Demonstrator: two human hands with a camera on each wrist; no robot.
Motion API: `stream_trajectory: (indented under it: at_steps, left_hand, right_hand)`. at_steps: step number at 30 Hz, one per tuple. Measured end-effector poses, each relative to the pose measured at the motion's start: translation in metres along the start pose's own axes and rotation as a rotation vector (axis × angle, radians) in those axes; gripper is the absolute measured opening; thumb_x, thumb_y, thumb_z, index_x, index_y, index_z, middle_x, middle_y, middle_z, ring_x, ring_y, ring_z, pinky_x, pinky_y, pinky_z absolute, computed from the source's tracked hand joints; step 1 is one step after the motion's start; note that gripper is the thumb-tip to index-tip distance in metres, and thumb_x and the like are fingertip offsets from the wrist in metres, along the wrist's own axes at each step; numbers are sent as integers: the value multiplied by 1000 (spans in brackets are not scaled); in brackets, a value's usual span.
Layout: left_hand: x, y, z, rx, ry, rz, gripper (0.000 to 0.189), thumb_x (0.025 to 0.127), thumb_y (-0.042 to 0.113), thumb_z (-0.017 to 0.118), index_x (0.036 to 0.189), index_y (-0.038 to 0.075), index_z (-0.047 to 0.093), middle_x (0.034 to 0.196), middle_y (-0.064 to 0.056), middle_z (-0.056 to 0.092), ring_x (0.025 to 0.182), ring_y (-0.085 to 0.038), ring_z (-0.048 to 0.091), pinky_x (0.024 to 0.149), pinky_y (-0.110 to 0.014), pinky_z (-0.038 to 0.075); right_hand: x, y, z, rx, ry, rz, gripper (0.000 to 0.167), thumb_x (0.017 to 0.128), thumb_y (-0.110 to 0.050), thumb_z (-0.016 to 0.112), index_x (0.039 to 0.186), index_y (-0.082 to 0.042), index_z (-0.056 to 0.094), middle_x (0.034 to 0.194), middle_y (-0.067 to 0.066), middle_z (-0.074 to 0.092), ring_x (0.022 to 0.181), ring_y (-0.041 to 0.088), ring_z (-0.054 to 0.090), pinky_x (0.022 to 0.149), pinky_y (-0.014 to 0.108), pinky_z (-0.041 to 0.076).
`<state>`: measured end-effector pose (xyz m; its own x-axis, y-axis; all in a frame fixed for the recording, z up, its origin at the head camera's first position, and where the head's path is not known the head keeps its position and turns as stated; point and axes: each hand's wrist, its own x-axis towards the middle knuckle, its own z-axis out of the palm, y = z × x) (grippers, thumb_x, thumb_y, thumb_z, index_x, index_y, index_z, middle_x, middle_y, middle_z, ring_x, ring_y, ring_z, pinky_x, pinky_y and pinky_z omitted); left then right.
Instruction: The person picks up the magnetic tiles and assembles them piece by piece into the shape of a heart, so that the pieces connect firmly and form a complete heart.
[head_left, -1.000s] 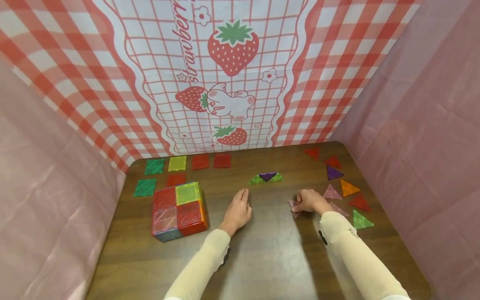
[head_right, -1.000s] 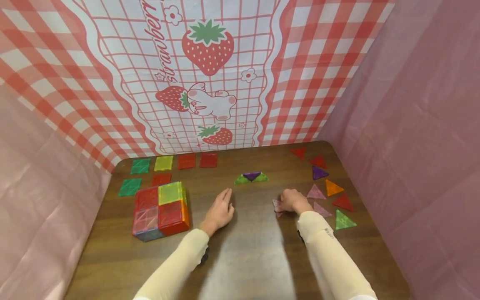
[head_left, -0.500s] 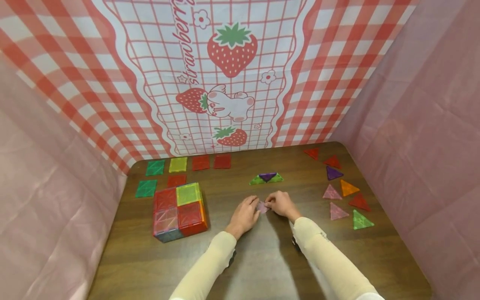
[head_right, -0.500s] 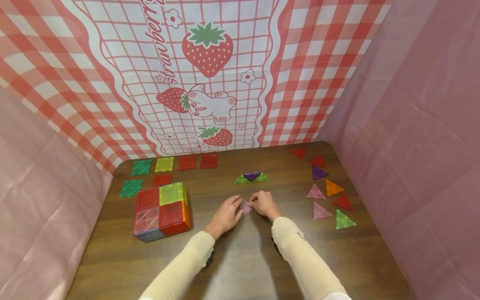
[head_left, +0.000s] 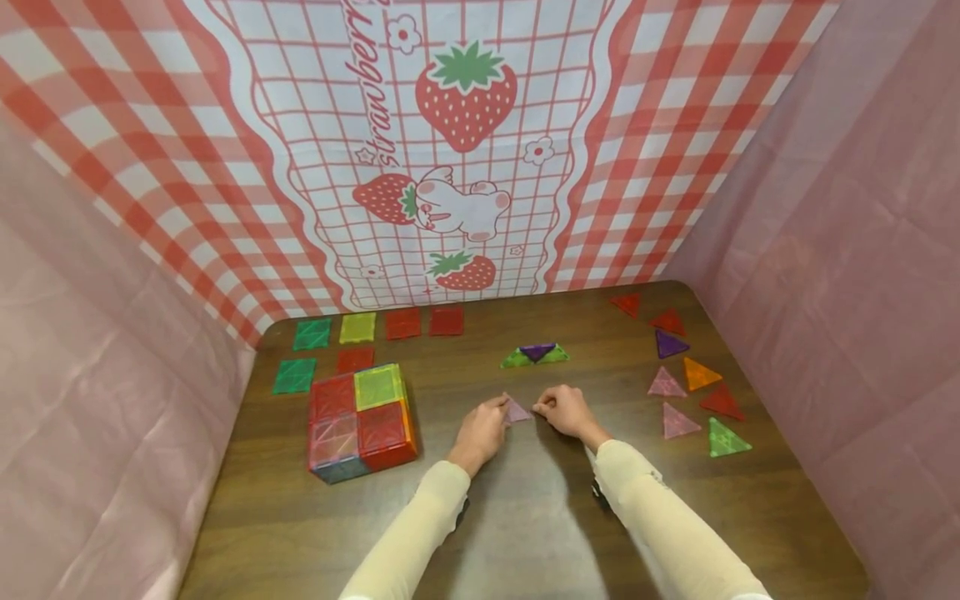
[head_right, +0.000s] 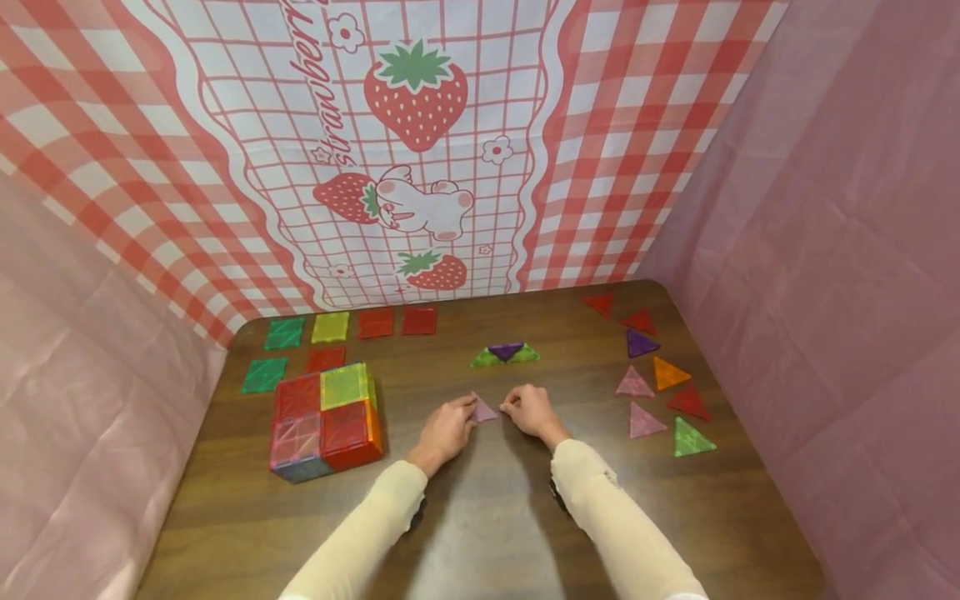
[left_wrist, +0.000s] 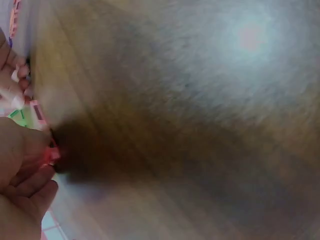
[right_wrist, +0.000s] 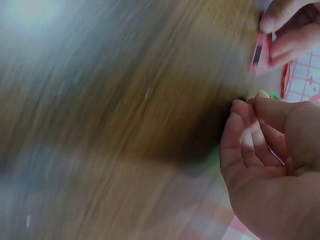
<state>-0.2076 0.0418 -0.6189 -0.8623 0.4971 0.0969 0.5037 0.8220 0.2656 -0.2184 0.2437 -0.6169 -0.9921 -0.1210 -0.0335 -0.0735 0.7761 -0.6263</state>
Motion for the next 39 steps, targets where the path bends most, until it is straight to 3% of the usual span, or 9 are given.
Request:
stream_trajectory:
  at_steps: [6, 9, 12, 14, 17, 20, 23, 29, 39]
  left_hand:
    - [0, -4, -8, 22, -28, -65, 34, 75, -3, 75, 109, 1, 77, 135, -5, 67, 112, -26, 71, 88, -36, 59]
    - [-1, -9, -12, 42, -39, -81, 31, 73, -3, 77, 104, 1, 78, 136, -6, 67, 111, -27, 71, 86, -38, 60]
    - [-3, -15, -14, 63, -48, -93, 26, 74, -2, 78, 99, 2, 79, 136, -7, 66, 110, -27, 71, 85, -38, 60]
    - [-4, -18, -16, 58, -53, -109, 27, 76, -2, 76, 103, 2, 79, 136, -8, 66, 110, -28, 71, 85, -39, 60]
    - [-6, -21, -18, 41, -59, -140, 32, 81, -2, 73, 112, 0, 77, 137, -8, 66, 109, -30, 71, 85, -40, 60]
    - [-6, -22, -19, 26, -63, -162, 33, 86, -3, 70, 118, -1, 74, 137, -8, 66, 109, -31, 71, 86, -41, 60]
    - [-5, -22, -19, 22, -51, -161, 34, 88, -3, 69, 121, -2, 72, 135, -9, 66, 109, -30, 72, 87, -39, 60]
    - [-2, -24, -19, 31, -22, -143, 30, 89, -3, 70, 119, -1, 74, 132, -9, 68, 106, -28, 73, 86, -37, 60]
    - [-5, -24, -19, -2, -51, -81, 30, 84, -9, 70, 112, 0, 76, 134, -7, 67, 108, -27, 72, 88, -35, 59]
  right_hand:
    - [-1, 27, -39, -120, 37, -11, 17, 95, -15, 68, 96, -2, 79, 94, 14, 78, 92, 35, 72, 86, 50, 56]
    - [-2, 45, -70, -196, 88, 24, 21, 97, -14, 64, 101, 2, 76, 101, 22, 75, 100, 45, 69, 90, 57, 53]
    - [-5, 64, -101, -290, 102, 108, 27, 97, -14, 58, 99, 9, 72, 102, 32, 70, 98, 53, 66, 86, 62, 52]
    - [-10, 75, -119, -340, 65, 183, 31, 97, -15, 53, 96, 12, 69, 102, 37, 66, 97, 56, 64, 81, 64, 52]
    - [-20, 87, -133, -371, -87, 284, 35, 96, -14, 48, 101, 15, 67, 111, 44, 58, 97, 58, 61, 80, 63, 53]
    - [-31, 93, -130, -374, -191, 323, 37, 92, -10, 47, 111, 17, 64, 122, 46, 50, 106, 60, 56, 87, 64, 51]
    - [-37, 96, -118, -375, -173, 297, 42, 87, -8, 49, 119, 16, 61, 130, 45, 44, 108, 60, 53, 90, 65, 49]
    - [-33, 89, -98, -366, -121, 115, 63, 85, -5, 48, 143, 18, 42, 149, 40, 37, 126, 60, 48, 101, 66, 44]
    - [-29, 49, -50, -340, -87, -160, 55, 86, 0, 51, 140, 15, 50, 146, 33, 48, 131, 49, 52, 107, 57, 45]
